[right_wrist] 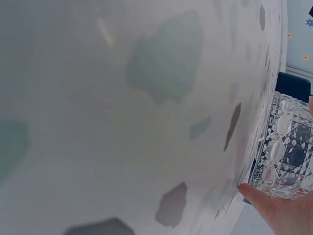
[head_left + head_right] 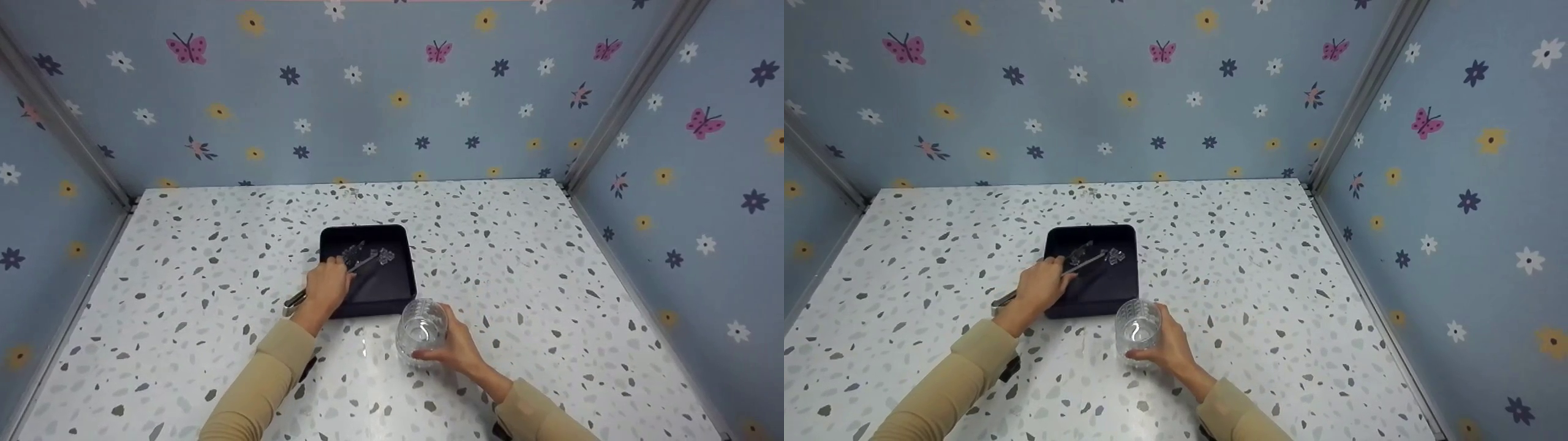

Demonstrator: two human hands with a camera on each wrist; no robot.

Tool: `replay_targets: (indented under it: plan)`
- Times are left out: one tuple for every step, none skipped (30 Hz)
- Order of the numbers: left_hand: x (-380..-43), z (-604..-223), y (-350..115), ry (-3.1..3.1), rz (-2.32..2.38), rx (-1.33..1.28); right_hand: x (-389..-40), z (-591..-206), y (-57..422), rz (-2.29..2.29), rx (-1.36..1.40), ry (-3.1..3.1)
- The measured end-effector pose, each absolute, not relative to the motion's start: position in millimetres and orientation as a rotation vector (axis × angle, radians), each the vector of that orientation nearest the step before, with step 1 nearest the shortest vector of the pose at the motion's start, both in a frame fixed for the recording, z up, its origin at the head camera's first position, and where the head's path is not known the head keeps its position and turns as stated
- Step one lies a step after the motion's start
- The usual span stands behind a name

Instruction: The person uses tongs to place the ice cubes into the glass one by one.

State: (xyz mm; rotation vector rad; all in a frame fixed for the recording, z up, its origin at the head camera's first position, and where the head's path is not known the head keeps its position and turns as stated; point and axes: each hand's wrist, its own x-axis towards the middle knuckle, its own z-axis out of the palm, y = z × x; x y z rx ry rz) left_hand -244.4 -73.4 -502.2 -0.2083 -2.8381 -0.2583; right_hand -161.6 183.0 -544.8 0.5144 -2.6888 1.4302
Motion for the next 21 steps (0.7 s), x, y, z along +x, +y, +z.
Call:
replay_targets:
  plan:
    - [-244.6, -502.4, -73.2, -2.841, -0.247, -0.210, -161.4, -545.0, 182.6, 1.432, 0.508, -2.693]
    - [-245.0, -502.6, -73.0, -2.846, -0.236, -0.210, -161.3, -545.0, 182.3, 1.438, 0.501, -2.695]
    - [-245.3, -502.7, -72.8, -2.849, -0.229, -0.211, -161.2, -545.0, 182.2, 1.440, 0.499, -2.697]
    - [-245.7, -502.9, -72.6, -2.852, -0.223, -0.211, -161.2, -545.0, 182.1, 1.444, 0.499, -2.698]
    - [-246.1, -503.2, -72.5, -2.855, -0.216, -0.210, -161.1, -545.0, 182.0, 1.446, 0.499, -2.699]
    - [-246.4, -503.7, -72.4, -2.857, -0.207, -0.209, -161.1, -545.0, 181.9, 1.447, 0.498, -2.700]
    - [-246.8, -503.9, -72.1, -2.857, -0.205, -0.208, -161.0, -544.8, 182.0, 1.450, 0.500, -2.699]
    - [-247.2, -504.3, -71.7, -2.859, -0.200, -0.207, -161.0, -544.8, 182.1, 1.450, 0.502, -2.699]
    - [-247.4, -504.5, -71.3, -2.861, -0.196, -0.208, -161.0, -544.9, 182.3, 1.446, 0.504, -2.700]
    - [-247.6, -504.8, -71.0, -2.863, -0.189, -0.209, -161.1, -545.0, 182.4, 1.443, 0.505, -2.702]
    - [-247.8, -505.0, -70.6, -2.865, -0.182, -0.211, -161.1, -545.1, 182.5, 1.440, 0.505, -2.704]
    - [-247.9, -505.3, -70.3, -2.867, -0.178, -0.213, -161.1, -545.3, 182.6, 1.438, 0.507, -2.705]
    - [-248.0, -505.5, -70.1, -2.871, -0.175, -0.216, -161.1, -545.4, 182.6, 1.437, 0.507, -2.705]
    - [-248.2, -505.6, -70.0, -2.875, -0.177, -0.218, -161.3, -545.5, 182.7, 1.433, 0.506, -2.707]
    - [-248.3, -505.8, -70.0, -2.876, -0.179, -0.220, -161.4, -545.6, 182.9, 1.432, 0.504, -2.709]
    - [-248.4, -505.7, -70.0, -2.878, -0.185, -0.219, -161.4, -545.6, 182.9, 1.432, 0.501, -2.711]
    - [-248.5, -505.4, -70.1, -2.880, -0.193, -0.217, -161.4, -545.5, 182.8, 1.433, 0.500, -2.713]
    - [-248.7, -505.2, -70.1, -2.880, -0.201, -0.215, -161.4, -545.2, 182.8, 1.432, 0.497, -2.713]
    - [-249.0, -505.1, -70.2, -2.880, -0.209, -0.214, -161.4, -544.9, 182.7, 1.431, 0.493, -2.714]
    - [-249.3, -504.9, -70.4, -2.879, -0.216, -0.214, -161.4, -544.7, 182.6, 1.430, 0.491, -2.715]
    - [-249.6, -504.6, -70.5, -2.877, -0.225, -0.215, -161.5, -544.6, 182.6, 1.429, 0.488, -2.716]
